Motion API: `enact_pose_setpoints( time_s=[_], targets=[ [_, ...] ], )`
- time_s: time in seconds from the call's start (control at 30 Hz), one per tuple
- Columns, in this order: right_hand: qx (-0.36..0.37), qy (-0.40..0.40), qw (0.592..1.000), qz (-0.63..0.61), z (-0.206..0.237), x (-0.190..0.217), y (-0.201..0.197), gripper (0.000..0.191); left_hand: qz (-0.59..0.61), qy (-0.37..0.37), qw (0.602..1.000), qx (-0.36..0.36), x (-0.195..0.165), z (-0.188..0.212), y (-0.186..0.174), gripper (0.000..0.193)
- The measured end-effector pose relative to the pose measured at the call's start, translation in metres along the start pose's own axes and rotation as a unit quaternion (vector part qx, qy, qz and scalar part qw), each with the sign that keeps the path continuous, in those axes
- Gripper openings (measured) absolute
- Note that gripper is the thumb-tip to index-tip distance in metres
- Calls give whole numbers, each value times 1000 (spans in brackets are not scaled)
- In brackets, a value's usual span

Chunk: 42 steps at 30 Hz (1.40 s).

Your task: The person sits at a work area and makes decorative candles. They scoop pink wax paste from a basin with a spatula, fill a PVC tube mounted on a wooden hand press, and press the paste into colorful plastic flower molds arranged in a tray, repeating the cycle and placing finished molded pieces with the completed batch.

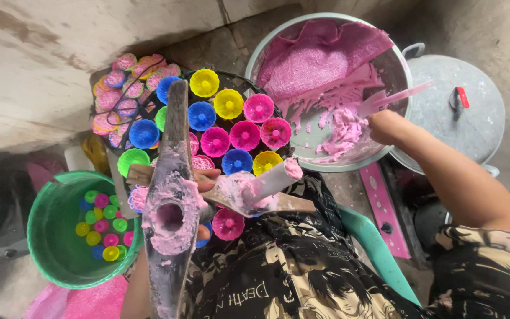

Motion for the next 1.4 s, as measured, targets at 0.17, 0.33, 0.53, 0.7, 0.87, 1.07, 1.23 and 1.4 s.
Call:
enact_pose_setpoints(
  time_s=[0.17,0.33,0.53,0.7,0.87,1.07,1.23,1.4],
  targets=[
    [-53,15,997,57,23,-26,-58,26,-24,-31,999,36,2,-34,4,74],
    [70,65,987,132,4,-37,-45,21,-61,-26,996,53,12,-59,22,77],
    [41,16,994,104,-35,-36,9,16,-78,-37,996,39,14,-69,29,74],
    [56,-24,995,76,-33,-5,25,16,-79,-42,996,22,17,-74,31,72],
    [44,35,995,86,-22,-26,2,17,-90,-38,995,37,24,-82,33,70],
    [-38,63,989,127,-40,-65,2,23,-100,-40,993,47,24,-84,39,67],
    [23,6,993,115,-36,-42,27,18,-104,-38,993,44,25,-84,43,65],
    [79,-19,990,119,-19,-36,15,19,-118,-26,991,56,28,-84,47,62]
  ],
)
Point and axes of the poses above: each hand's wrist, its own z-axis away from the middle knuckle, its own y-axis out of the palm, x = y × z, the point moved 2 cm from there along -z, towards the middle knuckle, and after that the axes turned 12 degrees about -z, right-handed, at the moved point
